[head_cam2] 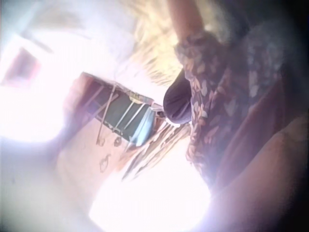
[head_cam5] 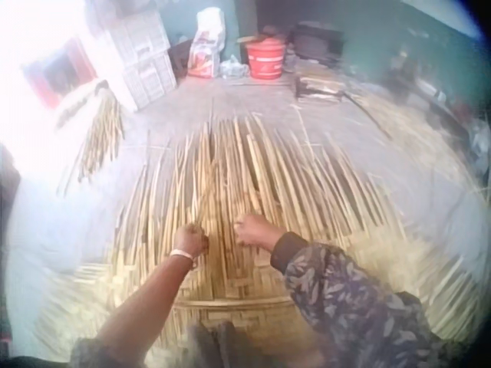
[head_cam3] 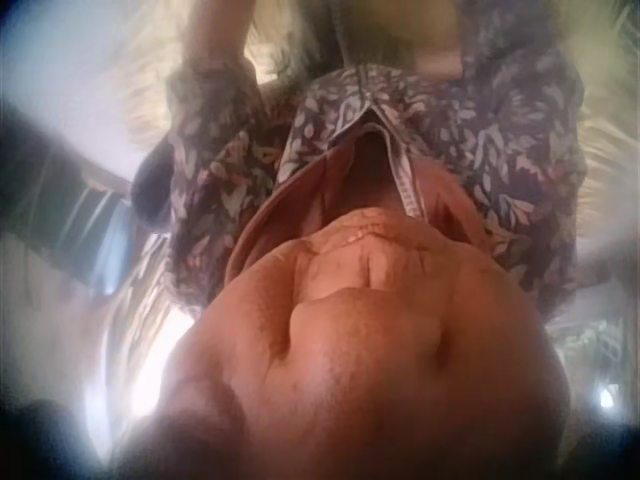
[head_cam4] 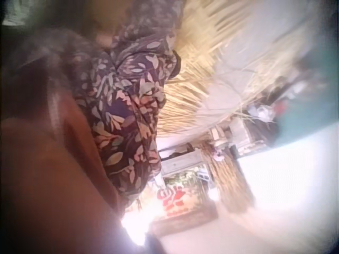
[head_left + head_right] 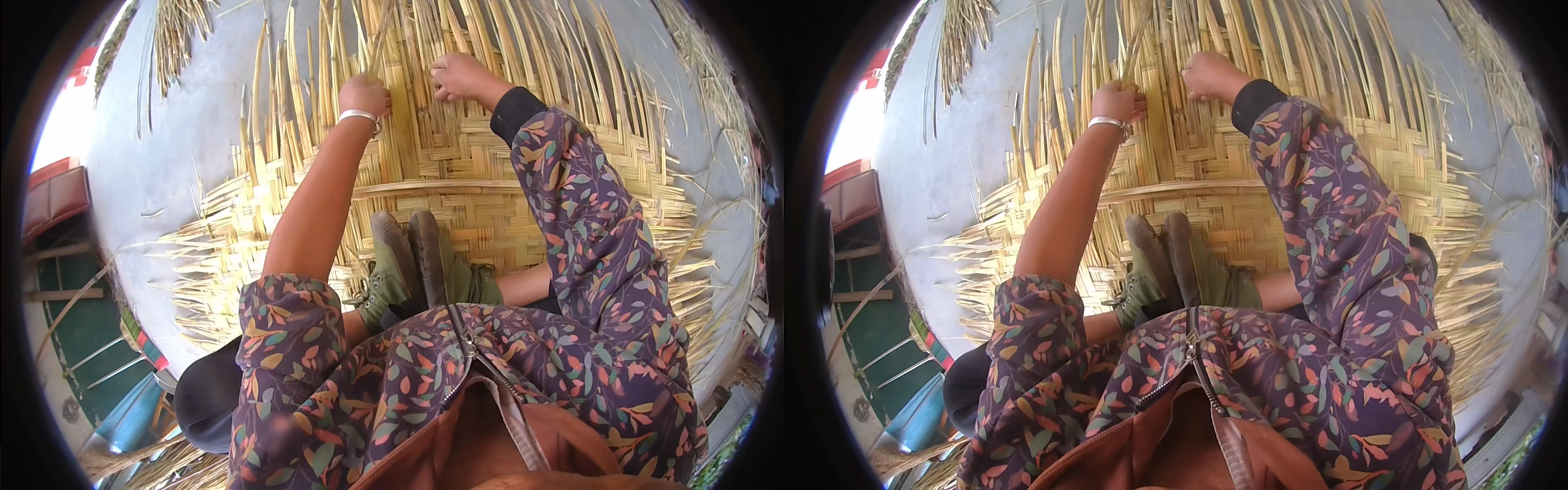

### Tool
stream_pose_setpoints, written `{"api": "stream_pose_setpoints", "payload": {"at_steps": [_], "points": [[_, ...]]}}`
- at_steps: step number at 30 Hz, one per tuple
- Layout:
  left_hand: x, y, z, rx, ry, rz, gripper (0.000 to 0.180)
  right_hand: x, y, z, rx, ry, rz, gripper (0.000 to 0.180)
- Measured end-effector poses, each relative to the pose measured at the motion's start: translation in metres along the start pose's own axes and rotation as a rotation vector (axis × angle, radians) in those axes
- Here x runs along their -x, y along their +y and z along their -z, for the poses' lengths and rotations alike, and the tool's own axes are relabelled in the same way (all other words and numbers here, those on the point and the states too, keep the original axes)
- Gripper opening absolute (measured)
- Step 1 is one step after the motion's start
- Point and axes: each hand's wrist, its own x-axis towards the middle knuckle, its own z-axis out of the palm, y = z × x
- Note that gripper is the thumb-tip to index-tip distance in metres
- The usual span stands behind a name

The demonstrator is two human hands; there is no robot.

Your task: The person sits on the floor and weaves thin dried plant strips by hand into a flat basket base. They repeatedly interlace strips, adjust alignment, and press the weave to maintain tension.

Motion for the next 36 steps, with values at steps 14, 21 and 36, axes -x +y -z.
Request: {"api": "stream_pose_setpoints", "payload": {"at_steps": [14,21,36], "points": [[0.041,0.031,0.031,0.479,-0.154,0.142,0.019,0.012,-0.046,0.018,-0.502,0.052,-0.210,0.020],[0.043,0.029,0.027,0.451,-0.154,0.160,0.017,0.016,-0.066,0.012,0.512,0.129,-0.010,0.022],[0.028,0.027,0.024,-0.494,-0.333,-0.286,0.009,0.004,-0.028,0.014,0.036,0.255,-0.190,0.027]]}}
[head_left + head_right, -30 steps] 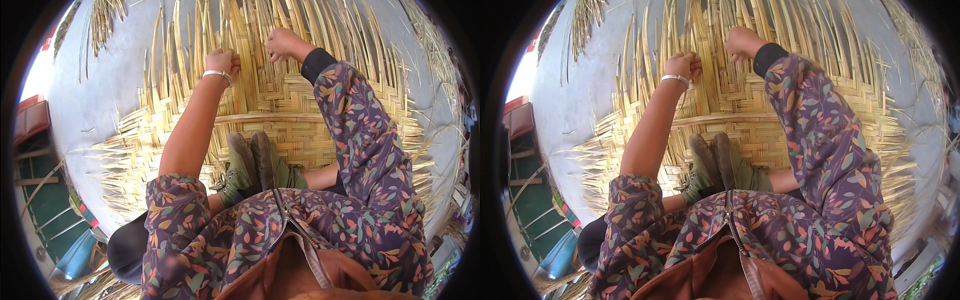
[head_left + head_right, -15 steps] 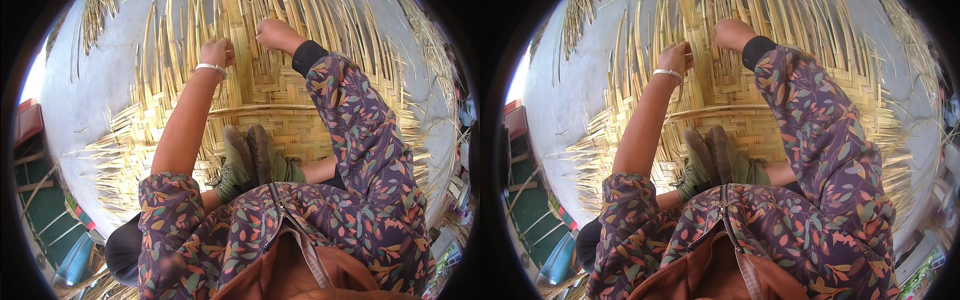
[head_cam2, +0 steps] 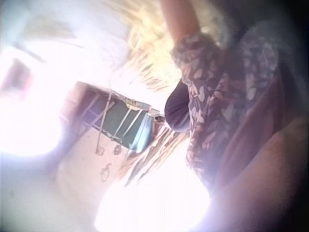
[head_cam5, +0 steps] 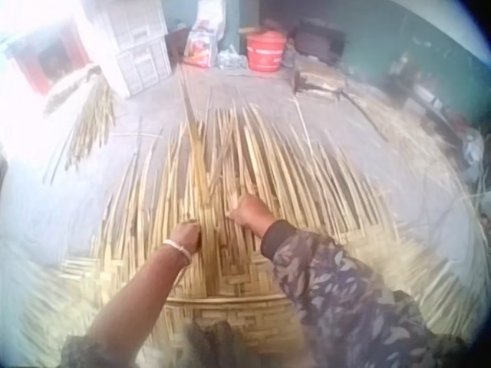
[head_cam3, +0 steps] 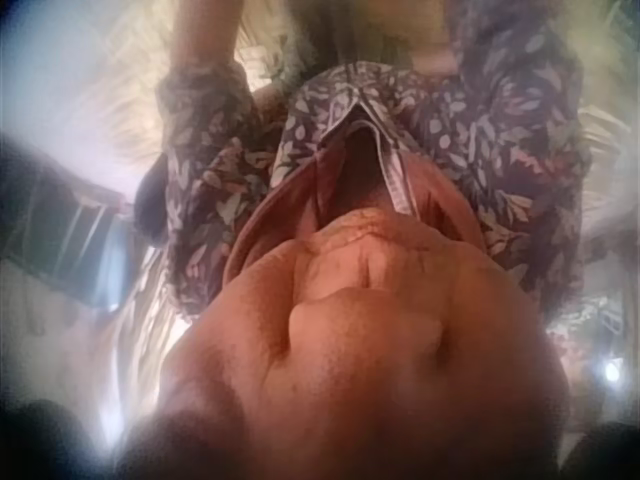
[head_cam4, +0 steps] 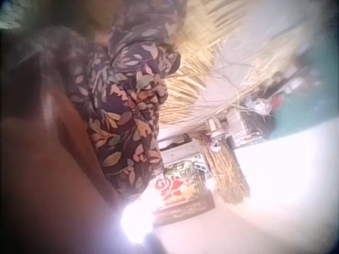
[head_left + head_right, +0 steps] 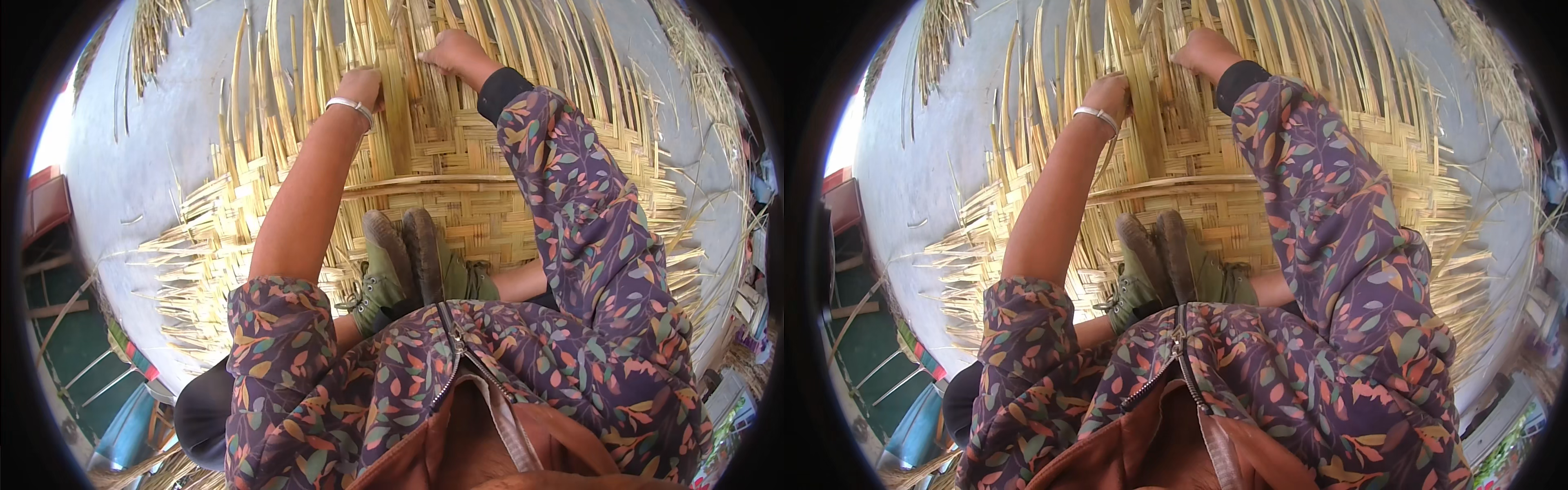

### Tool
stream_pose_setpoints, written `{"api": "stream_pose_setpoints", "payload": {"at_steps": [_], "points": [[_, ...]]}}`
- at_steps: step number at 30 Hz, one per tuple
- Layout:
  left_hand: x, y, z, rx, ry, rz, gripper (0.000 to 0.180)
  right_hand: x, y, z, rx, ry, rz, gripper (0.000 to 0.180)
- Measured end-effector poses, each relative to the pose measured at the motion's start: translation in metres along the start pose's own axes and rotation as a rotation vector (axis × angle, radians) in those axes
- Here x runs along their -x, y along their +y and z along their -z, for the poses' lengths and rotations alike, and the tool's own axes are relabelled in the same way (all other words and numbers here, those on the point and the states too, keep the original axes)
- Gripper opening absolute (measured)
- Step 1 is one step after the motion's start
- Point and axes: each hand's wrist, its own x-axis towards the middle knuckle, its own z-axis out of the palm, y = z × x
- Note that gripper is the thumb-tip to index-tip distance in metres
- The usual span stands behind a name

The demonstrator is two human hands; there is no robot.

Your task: The person sits on the floor and weaves thin dried plant strips by hand into a flat basket base. They repeatedly interlace strips, adjust alignment, and press the weave to maintain tension.

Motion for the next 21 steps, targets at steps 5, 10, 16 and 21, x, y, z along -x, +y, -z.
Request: {"api": "stream_pose_setpoints", "payload": {"at_steps": [5,10,16,21], "points": [[0.010,0.014,-0.004,0.275,0.010,0.056,0.020,-0.005,0.030,-0.008,-0.369,0.031,0.057,0.033],[0.007,0.007,-0.012,0.680,0.059,0.261,0.025,0.007,0.004,0.000,0.005,0.036,-0.005,0.026],[-0.031,-0.068,-0.034,0.598,0.068,-0.058,0.032,0.020,-0.014,0.002,0.286,0.090,0.025,0.024],[0.003,0.016,-0.017,1.134,-0.007,0.392,0.031,0.011,0.011,-0.008,0.211,0.196,0.195,0.030]]}}
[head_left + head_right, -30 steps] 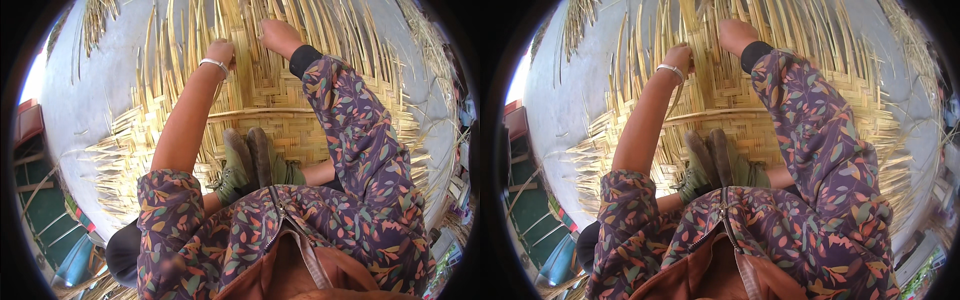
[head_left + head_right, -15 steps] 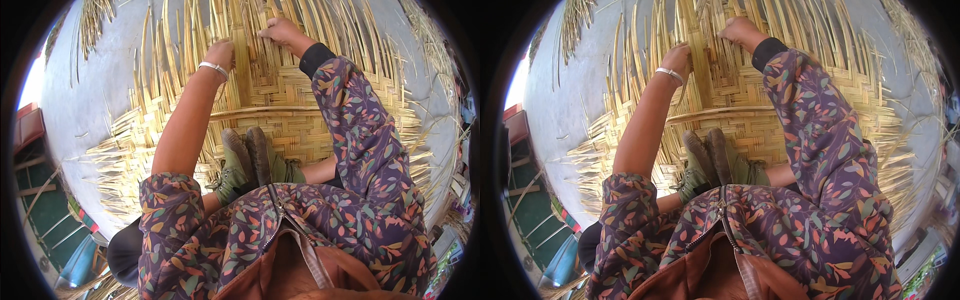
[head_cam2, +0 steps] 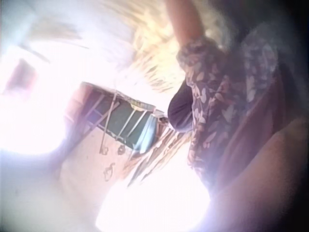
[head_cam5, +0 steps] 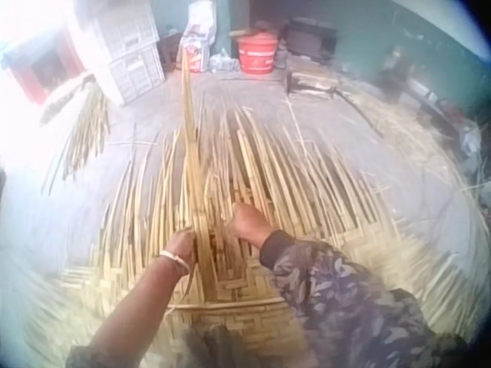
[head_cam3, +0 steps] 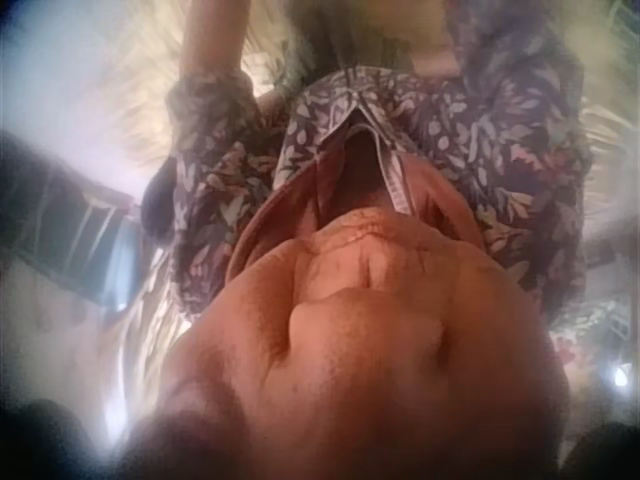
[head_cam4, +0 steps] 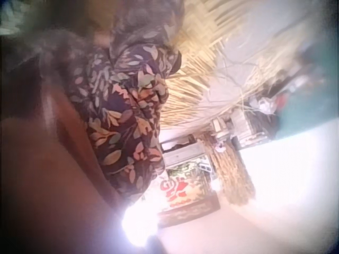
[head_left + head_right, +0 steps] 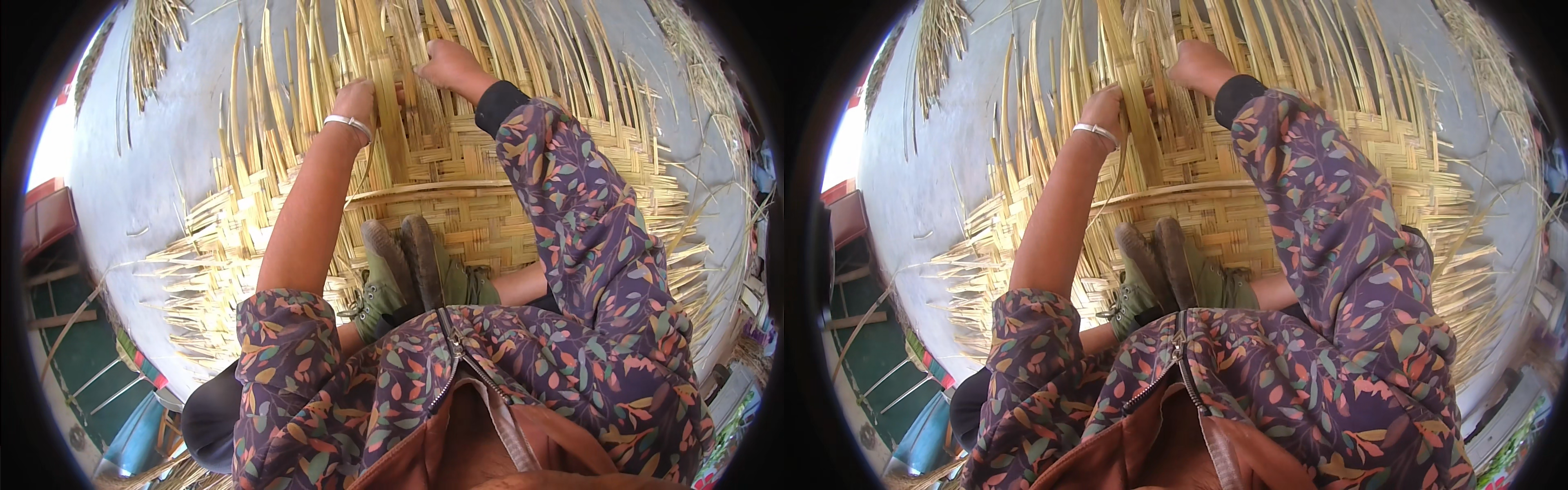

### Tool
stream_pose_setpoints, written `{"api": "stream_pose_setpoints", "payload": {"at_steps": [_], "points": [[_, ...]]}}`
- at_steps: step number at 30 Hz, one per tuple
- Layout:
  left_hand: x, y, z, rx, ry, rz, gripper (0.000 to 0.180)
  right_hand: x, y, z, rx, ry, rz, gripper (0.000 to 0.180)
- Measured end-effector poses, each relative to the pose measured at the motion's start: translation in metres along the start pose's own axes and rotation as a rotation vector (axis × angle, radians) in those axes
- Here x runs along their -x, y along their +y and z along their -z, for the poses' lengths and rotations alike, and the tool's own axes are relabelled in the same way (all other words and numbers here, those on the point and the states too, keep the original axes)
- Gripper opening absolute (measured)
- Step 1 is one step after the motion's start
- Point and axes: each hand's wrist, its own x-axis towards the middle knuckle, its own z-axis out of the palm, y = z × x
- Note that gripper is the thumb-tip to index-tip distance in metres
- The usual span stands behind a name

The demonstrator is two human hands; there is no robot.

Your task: The person sits on the floor and weaves thin dried plant strips by hand into a flat basket base. They repeatedly interlace strips, adjust alignment, and press the weave to maintain tension.

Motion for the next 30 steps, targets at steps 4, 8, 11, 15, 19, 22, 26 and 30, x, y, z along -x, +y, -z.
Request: {"api": "stream_pose_setpoints", "payload": {"at_steps": [4,8,11,15,19,22,26,30], "points": [[-0.001,0.004,0.006,-0.006,-0.083,0.023,0.027,0.001,0.002,0.010,-0.430,-0.275,-0.280,0.028],[-0.003,0.009,0.020,-0.832,-0.309,-0.226,0.032,0.010,-0.003,0.021,-0.704,-0.284,-0.313,0.026],[-0.020,-0.003,0.027,-0.023,-0.298,0.085,0.033,0.014,-0.006,0.020,-0.788,-0.260,-0.287,0.027],[-0.013,-0.005,0.019,-0.303,-0.417,-0.124,0.039,0.019,-0.001,0.029,-0.730,-0.323,-0.249,0.026],[0.020,0.004,0.008,-1.156,-0.318,-0.688,0.030,0.029,0.002,0.030,-0.829,-0.271,-0.270,0.026],[0.005,-0.007,0.022,-1.202,-0.254,-0.731,0.035,0.030,0.000,0.031,-0.852,-0.277,-0.295,0.025],[0.004,-0.013,0.020,-1.333,-0.109,-0.633,0.026,0.021,0.011,0.014,-0.804,-0.278,-0.369,0.025],[0.005,-0.024,0.026,-1.333,-0.032,-0.722,0.027,0.008,0.004,0.015,-0.243,-0.199,-0.145,0.035]]}}
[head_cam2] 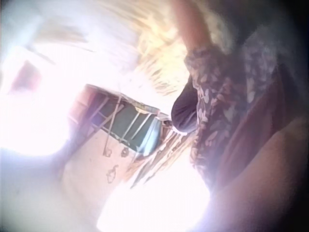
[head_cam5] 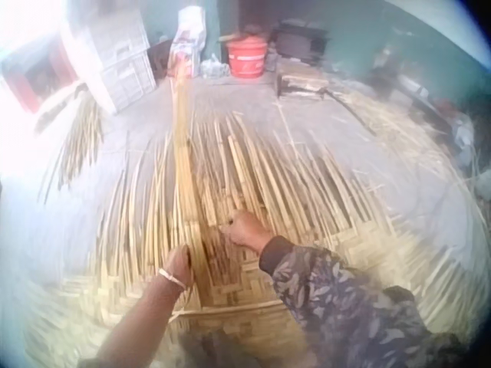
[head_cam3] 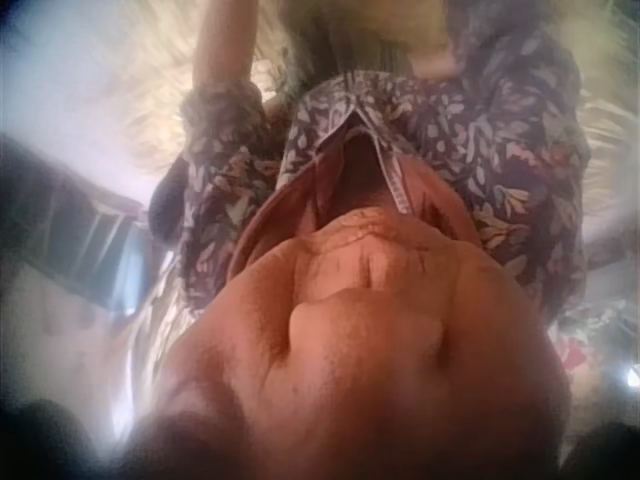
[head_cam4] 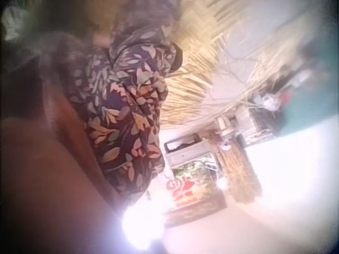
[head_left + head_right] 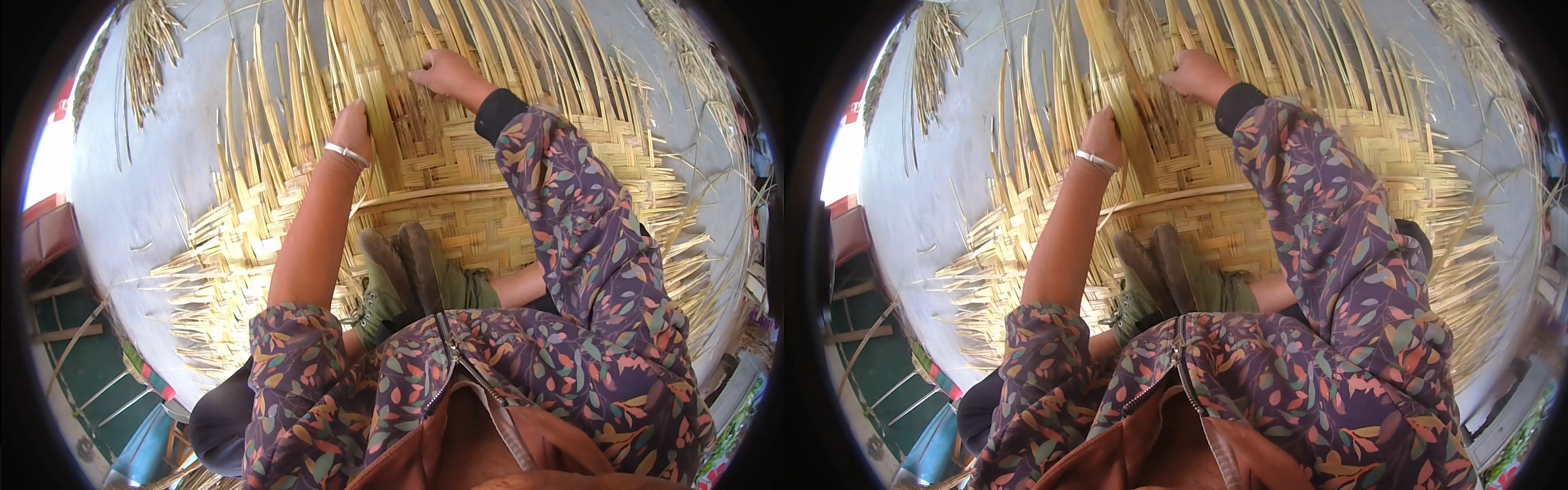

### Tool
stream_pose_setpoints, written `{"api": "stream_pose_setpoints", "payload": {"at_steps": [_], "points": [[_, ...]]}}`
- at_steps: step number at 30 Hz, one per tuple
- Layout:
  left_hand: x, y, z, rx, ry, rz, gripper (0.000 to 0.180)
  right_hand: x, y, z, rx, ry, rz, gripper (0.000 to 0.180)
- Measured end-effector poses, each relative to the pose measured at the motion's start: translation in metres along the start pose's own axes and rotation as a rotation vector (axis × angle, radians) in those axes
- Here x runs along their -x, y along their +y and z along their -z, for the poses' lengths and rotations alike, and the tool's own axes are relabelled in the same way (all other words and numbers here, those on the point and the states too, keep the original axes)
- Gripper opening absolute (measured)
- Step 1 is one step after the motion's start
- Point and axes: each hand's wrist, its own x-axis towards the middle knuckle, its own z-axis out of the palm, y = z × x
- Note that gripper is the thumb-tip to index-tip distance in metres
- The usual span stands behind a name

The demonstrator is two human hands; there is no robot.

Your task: The person sits on the floor and weaves thin dried plant strips by hand into a flat basket base. They repeatedly interlace strips, adjust alignment, and press the weave to maintain tension.

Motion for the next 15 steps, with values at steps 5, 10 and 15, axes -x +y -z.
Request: {"api": "stream_pose_setpoints", "payload": {"at_steps": [5,10,15], "points": [[0.007,0.030,0.012,0.079,0.060,0.065,0.031,0.018,-0.022,0.004,0.208,0.390,0.142,0.039],[0.003,0.022,-0.003,0.066,0.241,-0.144,0.035,0.009,-0.026,0.005,-0.047,0.299,0.203,0.024],[0.003,0.015,-0.023,0.723,0.243,0.090,0.032,-0.001,-0.035,0.010,-0.085,0.266,0.201,0.027]]}}
